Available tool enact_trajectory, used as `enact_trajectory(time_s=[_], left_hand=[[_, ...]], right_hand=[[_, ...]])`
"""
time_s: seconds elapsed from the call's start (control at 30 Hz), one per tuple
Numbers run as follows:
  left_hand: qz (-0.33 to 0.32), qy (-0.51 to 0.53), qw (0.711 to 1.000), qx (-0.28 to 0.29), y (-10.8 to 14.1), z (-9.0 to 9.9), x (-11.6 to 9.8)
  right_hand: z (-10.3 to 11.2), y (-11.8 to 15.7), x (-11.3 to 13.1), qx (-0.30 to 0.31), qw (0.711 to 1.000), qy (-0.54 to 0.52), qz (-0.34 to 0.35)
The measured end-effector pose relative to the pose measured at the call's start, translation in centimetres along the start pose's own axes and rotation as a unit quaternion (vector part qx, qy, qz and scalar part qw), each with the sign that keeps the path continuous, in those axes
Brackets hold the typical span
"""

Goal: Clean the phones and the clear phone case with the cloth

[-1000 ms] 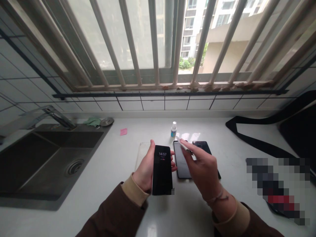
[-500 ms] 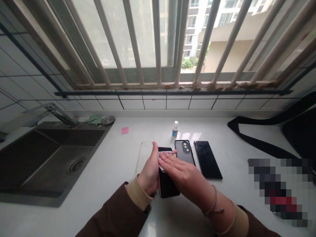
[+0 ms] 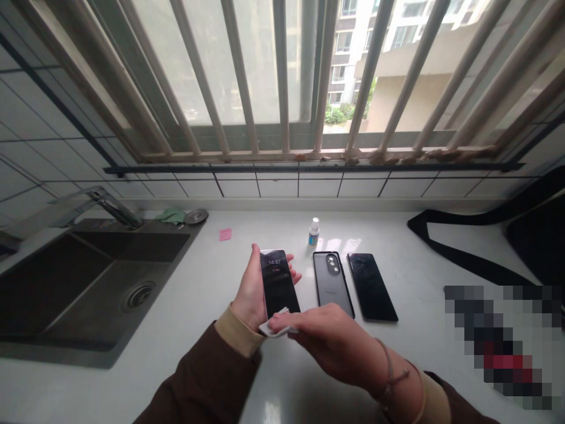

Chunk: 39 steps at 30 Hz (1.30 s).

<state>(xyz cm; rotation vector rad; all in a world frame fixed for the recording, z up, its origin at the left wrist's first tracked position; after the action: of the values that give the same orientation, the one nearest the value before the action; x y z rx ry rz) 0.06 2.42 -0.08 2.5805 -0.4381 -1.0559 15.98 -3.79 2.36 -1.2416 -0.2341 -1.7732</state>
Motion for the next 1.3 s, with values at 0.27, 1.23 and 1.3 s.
enact_trajectory(time_s=[0.27, 1.23, 1.3], left_hand=[[0.045, 0.014, 0.999, 0.017, 0.3, -0.4, 0.7], [0.026, 0.054, 0.997, -0.046, 0.7, -0.7, 1.1], [0.018, 0.055, 0.998, -0.028, 0.7, -0.7, 0.8]], right_hand=[[4.1, 1.9, -4.2, -0.420, 0.867, -0.180, -0.196], [0.2, 0.1, -2.2, -0.063, 0.965, 0.255, 0.001], [0.2, 0.1, -1.8, -0.067, 0.973, 0.222, 0.004]])
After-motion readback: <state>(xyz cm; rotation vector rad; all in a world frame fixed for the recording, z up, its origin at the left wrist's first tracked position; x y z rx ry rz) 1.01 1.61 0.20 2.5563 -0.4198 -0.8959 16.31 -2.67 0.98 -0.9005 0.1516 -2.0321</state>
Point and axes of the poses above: each hand's wrist, its own y-axis away from the middle knuckle, its own z-axis out of the back of the hand, x = y × z, the point moved 3 cm from there along -y, towards the middle knuckle, and after that the axes turned 8 degrees about x, right-handed, at the moved point
